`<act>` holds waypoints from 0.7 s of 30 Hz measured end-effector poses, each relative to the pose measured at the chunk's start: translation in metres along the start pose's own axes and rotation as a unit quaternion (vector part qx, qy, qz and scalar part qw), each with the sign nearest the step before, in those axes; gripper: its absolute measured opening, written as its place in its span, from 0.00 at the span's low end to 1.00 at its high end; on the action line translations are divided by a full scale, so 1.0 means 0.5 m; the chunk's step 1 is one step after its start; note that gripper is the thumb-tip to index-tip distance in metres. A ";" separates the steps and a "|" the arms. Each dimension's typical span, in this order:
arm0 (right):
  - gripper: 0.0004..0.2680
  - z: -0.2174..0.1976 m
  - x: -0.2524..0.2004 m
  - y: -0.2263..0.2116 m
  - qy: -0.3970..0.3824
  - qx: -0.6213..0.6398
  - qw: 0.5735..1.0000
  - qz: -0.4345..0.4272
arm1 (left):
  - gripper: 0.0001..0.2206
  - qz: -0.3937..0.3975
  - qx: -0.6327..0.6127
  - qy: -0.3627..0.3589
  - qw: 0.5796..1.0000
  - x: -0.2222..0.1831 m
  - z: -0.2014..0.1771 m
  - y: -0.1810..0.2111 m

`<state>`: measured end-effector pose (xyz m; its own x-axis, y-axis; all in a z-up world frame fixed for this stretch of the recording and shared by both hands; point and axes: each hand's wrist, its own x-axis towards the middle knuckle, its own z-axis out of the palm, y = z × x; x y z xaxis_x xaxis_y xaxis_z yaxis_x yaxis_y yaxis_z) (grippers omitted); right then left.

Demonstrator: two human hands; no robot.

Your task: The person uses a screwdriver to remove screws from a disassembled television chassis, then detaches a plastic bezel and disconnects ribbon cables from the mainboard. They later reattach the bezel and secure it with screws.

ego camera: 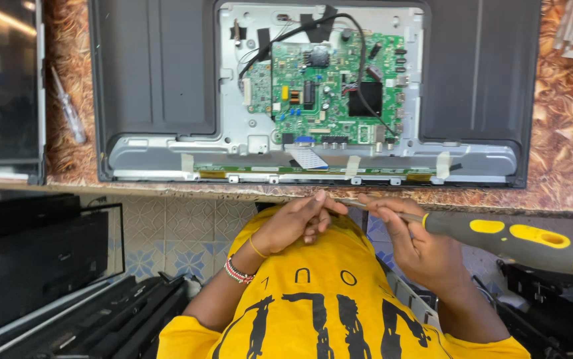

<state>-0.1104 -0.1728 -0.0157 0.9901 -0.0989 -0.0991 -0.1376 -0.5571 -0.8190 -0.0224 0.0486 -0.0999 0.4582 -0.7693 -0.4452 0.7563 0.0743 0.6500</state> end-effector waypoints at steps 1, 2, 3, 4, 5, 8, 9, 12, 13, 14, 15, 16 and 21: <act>0.12 0.008 -0.010 0.011 -0.045 -0.062 0.997 0.007 | 0.24 -0.027 -0.028 -0.015 0.999 0.003 -0.005 -0.003; 0.15 0.019 -0.017 0.022 -0.090 -0.122 0.988 0.009 | 0.29 -0.052 -0.056 -0.027 0.997 0.003 -0.012 -0.004; 0.15 0.029 -0.009 0.015 -0.102 -0.118 0.988 0.000 | 0.29 -0.046 -0.061 -0.014 0.997 -0.007 -0.019 -0.008; 0.16 0.039 0.000 0.008 -0.130 -0.121 0.983 0.042 | 0.24 -0.021 -0.067 -0.019 0.997 -0.014 -0.026 -0.010; 0.18 0.049 0.008 0.001 -0.157 -0.125 0.976 0.084 | 0.23 0.004 -0.073 -0.024 0.997 -0.021 -0.033 -0.012; 0.09 0.083 0.068 -0.059 -0.042 0.021 0.995 -0.083 | 0.23 0.043 -0.103 0.099 0.989 -0.065 -0.040 -0.014; 0.09 0.099 0.083 -0.065 -0.047 0.023 0.995 -0.087 | 0.23 0.048 -0.105 0.104 0.988 -0.074 -0.058 -0.025; 0.12 0.141 0.116 -0.082 -0.103 0.031 0.992 -0.069 | 0.17 0.054 -0.071 0.191 0.977 -0.101 -0.105 -0.045; 0.11 0.152 0.123 -0.086 -0.096 0.027 0.991 -0.087 | 0.15 0.070 -0.075 0.201 0.974 -0.112 -0.114 -0.043; 0.10 0.162 0.132 -0.090 -0.090 0.021 0.990 -0.106 | 0.13 0.086 -0.081 0.210 0.971 -0.122 -0.123 -0.041; 0.10 0.167 0.135 -0.088 -0.092 0.020 0.990 -0.107 | 0.13 0.088 -0.083 0.211 0.970 -0.136 -0.121 -0.028; 0.09 0.171 0.138 -0.086 -0.088 0.018 0.989 -0.117 | 0.13 0.115 -0.069 0.222 0.966 -0.148 -0.118 -0.016; 0.08 0.175 0.148 -0.081 -0.081 -0.019 0.986 -0.147 | 0.15 0.207 0.006 0.257 0.944 -0.185 -0.093 0.034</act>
<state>-0.0291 -0.0855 -0.0394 0.9779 0.2036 0.0478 0.1586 -0.5726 -0.8044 -0.0302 0.1504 -0.0765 0.8820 -0.2660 -0.3891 0.4583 0.2912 0.8397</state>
